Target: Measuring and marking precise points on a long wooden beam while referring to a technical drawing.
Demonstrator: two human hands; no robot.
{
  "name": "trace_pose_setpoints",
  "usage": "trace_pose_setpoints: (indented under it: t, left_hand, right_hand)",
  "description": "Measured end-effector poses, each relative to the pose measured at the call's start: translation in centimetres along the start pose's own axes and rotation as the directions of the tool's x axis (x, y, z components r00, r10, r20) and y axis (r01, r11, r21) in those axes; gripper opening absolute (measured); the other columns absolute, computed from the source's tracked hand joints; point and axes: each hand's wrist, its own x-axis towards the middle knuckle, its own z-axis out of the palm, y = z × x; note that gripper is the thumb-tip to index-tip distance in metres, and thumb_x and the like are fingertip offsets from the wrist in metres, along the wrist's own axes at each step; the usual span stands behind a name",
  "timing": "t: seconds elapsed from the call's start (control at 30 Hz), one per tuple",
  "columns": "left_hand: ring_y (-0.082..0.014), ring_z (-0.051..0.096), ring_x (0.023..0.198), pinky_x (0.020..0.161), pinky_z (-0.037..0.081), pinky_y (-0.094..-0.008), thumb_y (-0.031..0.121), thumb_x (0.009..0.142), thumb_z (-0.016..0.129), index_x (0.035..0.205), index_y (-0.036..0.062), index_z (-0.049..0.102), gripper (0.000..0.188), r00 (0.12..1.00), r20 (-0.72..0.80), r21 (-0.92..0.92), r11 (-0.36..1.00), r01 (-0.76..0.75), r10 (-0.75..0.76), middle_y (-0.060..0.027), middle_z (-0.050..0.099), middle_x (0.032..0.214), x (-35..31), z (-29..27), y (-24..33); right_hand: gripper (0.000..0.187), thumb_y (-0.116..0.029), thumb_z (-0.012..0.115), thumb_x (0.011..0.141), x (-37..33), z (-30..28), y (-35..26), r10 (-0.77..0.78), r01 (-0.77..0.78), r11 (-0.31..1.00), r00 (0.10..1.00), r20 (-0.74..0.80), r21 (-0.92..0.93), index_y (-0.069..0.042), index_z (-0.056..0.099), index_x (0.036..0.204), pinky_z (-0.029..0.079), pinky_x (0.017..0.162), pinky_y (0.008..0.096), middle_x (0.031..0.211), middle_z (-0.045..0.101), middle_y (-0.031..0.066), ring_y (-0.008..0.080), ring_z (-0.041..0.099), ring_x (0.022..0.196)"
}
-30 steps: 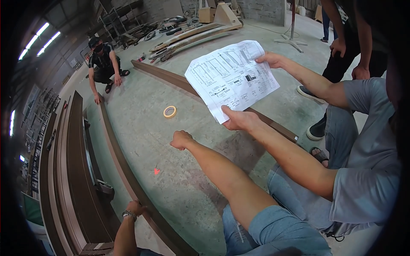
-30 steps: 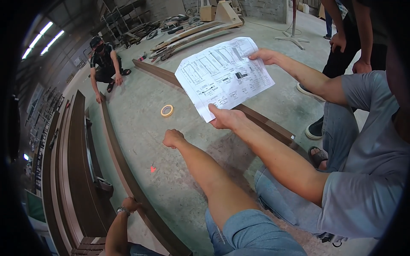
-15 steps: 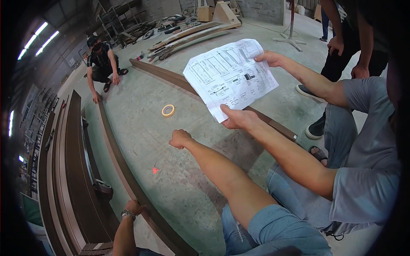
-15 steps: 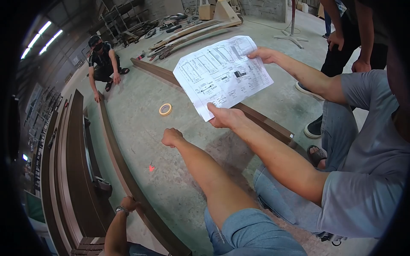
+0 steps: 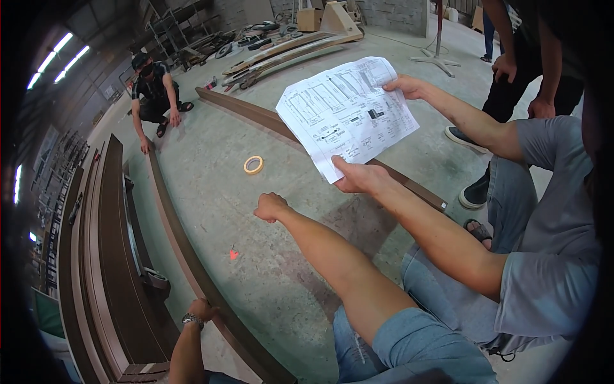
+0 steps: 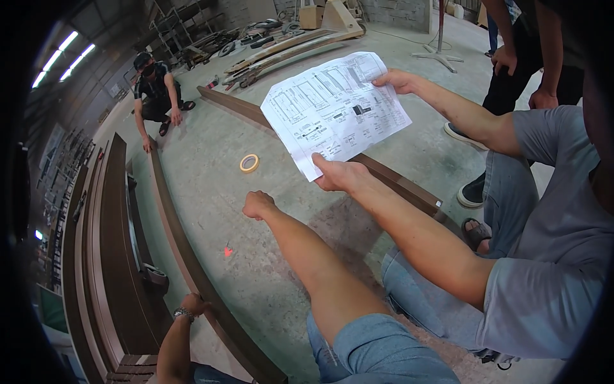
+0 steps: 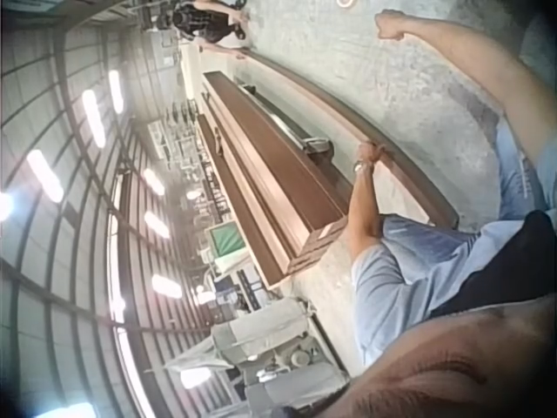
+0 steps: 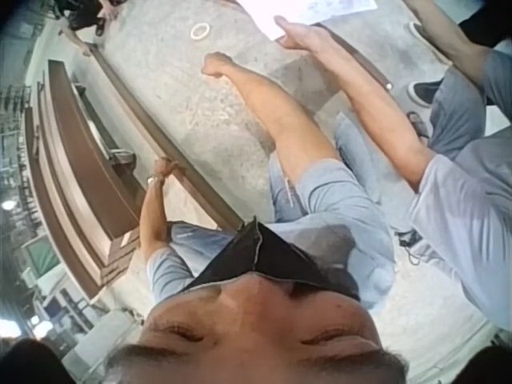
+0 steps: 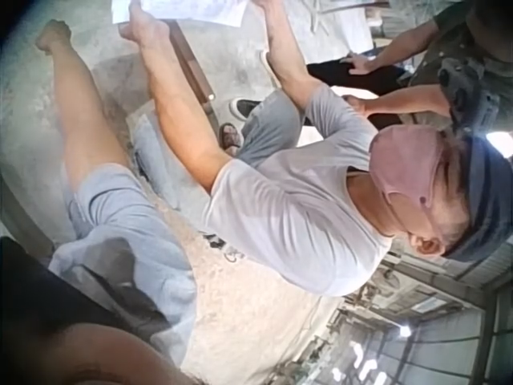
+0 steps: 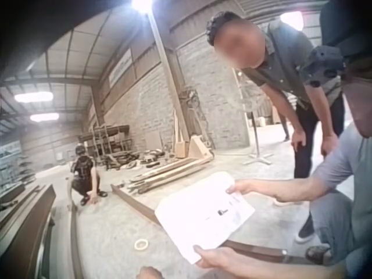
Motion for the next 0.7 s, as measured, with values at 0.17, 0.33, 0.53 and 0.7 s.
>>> trace_pose_setpoints:
  t: [0.17, 0.33, 0.53, 0.7]
  left_hand:
    - [-0.0277, 0.072, 0.065, 0.068, 0.058, -0.0399, 0.047, 0.079, 0.073, 0.07, -0.0002, 0.07, 0.048, 0.999, -0.013, -0.013, 0.999, -0.03, 0.03, -0.0134, 0.069, 0.063, 0.18, 0.15, -0.15]
    - [-0.0287, 0.072, 0.066, 0.069, 0.058, -0.0405, 0.048, 0.078, 0.074, 0.074, -0.0011, 0.071, 0.049, 1.0, -0.019, -0.009, 1.0, -0.017, 0.017, -0.0144, 0.07, 0.066, 0.44, 0.56, -0.51]
    - [-0.0287, 0.072, 0.066, 0.07, 0.058, -0.0412, 0.047, 0.079, 0.074, 0.075, -0.0018, 0.072, 0.049, 0.998, -0.037, 0.049, 0.997, -0.056, 0.058, -0.0151, 0.07, 0.065, 0.61, 0.66, -0.57]
    - [-0.0354, 0.072, 0.086, 0.081, 0.057, -0.0447, 0.046, 0.08, 0.073, 0.085, -0.0045, 0.073, 0.051, 0.998, 0.054, 0.017, 0.999, 0.034, -0.035, -0.02, 0.072, 0.078, 0.34, 0.1, -0.07]
  right_hand:
    - [0.026, -0.022, 0.058, 0.079, -0.03, -0.02, 0.07, 0.002, -0.002, 1.0, 1.0, -0.003, -0.013, -0.007, 0.066, 0.059, 0.056, 0.072, 0.0358, 0.061, 0.068, 0.0074, 0.0208, 0.069, 0.061]
    - [0.027, -0.023, 0.059, 0.08, 0.02, 0.02, 0.01, 0.002, -0.002, 1.0, 1.0, -0.004, -0.013, -0.006, 0.067, 0.06, 0.056, 0.072, 0.0358, 0.062, 0.069, 0.0074, 0.0208, 0.069, 0.061]
    - [0.027, -0.023, 0.059, 0.08, -0.05, 0.06, 0.02, 0.0, 0.0, 1.0, 1.0, 0.0, -0.025, -0.006, 0.068, 0.061, 0.056, 0.072, 0.0359, 0.063, 0.069, 0.0075, 0.0208, 0.069, 0.061]
    - [0.026, -0.023, 0.058, 0.08, -0.12, 0.0, -0.05, -0.01, 0.01, 1.0, 1.0, -0.007, -0.028, -0.006, 0.068, 0.062, 0.056, 0.073, 0.0362, 0.063, 0.069, 0.0076, 0.0213, 0.069, 0.062]
